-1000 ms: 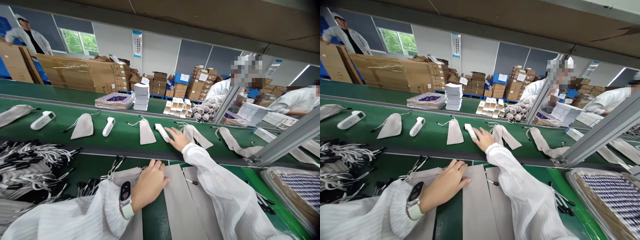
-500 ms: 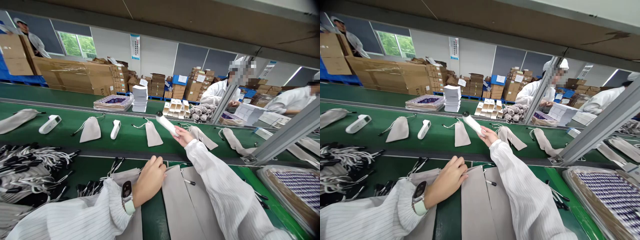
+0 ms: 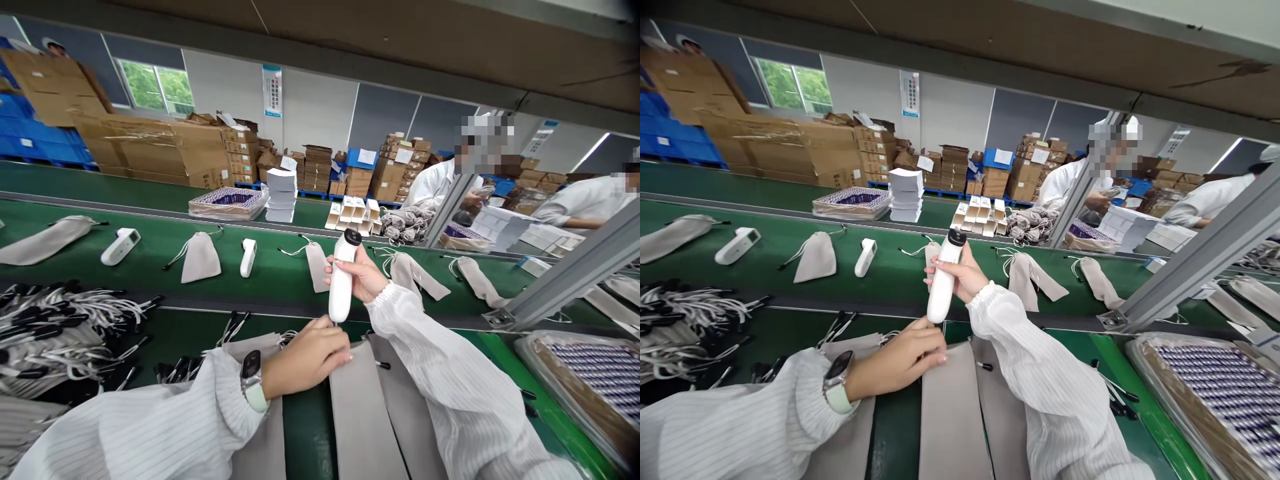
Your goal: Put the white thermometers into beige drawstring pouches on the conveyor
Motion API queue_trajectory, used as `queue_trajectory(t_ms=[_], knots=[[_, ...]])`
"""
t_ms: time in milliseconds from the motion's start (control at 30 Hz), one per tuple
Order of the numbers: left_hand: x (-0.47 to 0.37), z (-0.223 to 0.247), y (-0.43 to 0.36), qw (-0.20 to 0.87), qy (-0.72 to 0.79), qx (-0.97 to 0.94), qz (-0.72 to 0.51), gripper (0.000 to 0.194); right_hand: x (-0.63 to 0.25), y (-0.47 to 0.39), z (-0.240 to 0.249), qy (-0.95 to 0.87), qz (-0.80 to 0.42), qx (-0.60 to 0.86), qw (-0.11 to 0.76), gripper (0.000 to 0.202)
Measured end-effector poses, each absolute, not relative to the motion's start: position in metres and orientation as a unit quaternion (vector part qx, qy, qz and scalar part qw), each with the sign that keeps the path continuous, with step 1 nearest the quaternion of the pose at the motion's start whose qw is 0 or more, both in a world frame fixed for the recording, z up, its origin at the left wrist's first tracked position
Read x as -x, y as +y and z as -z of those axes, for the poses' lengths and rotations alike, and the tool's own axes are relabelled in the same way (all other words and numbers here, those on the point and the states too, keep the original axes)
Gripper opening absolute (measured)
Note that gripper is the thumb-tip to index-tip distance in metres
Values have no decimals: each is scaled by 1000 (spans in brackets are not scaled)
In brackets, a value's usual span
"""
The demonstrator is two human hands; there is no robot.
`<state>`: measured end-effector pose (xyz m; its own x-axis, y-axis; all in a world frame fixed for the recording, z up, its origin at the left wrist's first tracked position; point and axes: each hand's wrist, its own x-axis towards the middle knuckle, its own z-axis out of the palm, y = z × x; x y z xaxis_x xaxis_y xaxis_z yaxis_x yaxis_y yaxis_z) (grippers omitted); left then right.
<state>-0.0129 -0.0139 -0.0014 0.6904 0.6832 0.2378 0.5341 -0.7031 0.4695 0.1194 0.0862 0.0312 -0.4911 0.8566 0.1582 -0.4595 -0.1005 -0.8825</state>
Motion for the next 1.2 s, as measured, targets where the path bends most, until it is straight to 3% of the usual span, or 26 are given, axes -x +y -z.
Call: queue_trajectory(t_ms=[200,333,500,767,833,933,1000,1100,1200], knots=[[16,-10,-7,263,380,-842,-279,25,-127,89,-36,-507,-696,211,463,34],[21,-16,0,263,403,-808,-340,24,-122,86,-30,-518,-714,234,409,28],[33,-30,11,243,458,-749,-413,23,-117,76,-25,-581,-723,267,262,33],[51,-40,25,205,497,-751,-382,25,-116,74,-25,-698,-604,338,185,53],[55,-48,22,238,524,-742,-345,25,-124,82,-25,-729,-513,378,251,55],[57,-68,4,371,567,-699,-230,31,-145,105,-22,-732,-290,439,433,48],[53,-83,-12,449,527,-694,-197,33,-157,118,-19,-715,-229,456,477,44],[46,-94,-26,496,487,-662,-282,32,-158,118,-15,-718,-397,401,408,48],[44,-93,-22,472,490,-624,-384,26,-132,87,-11,-736,-595,213,244,51]])
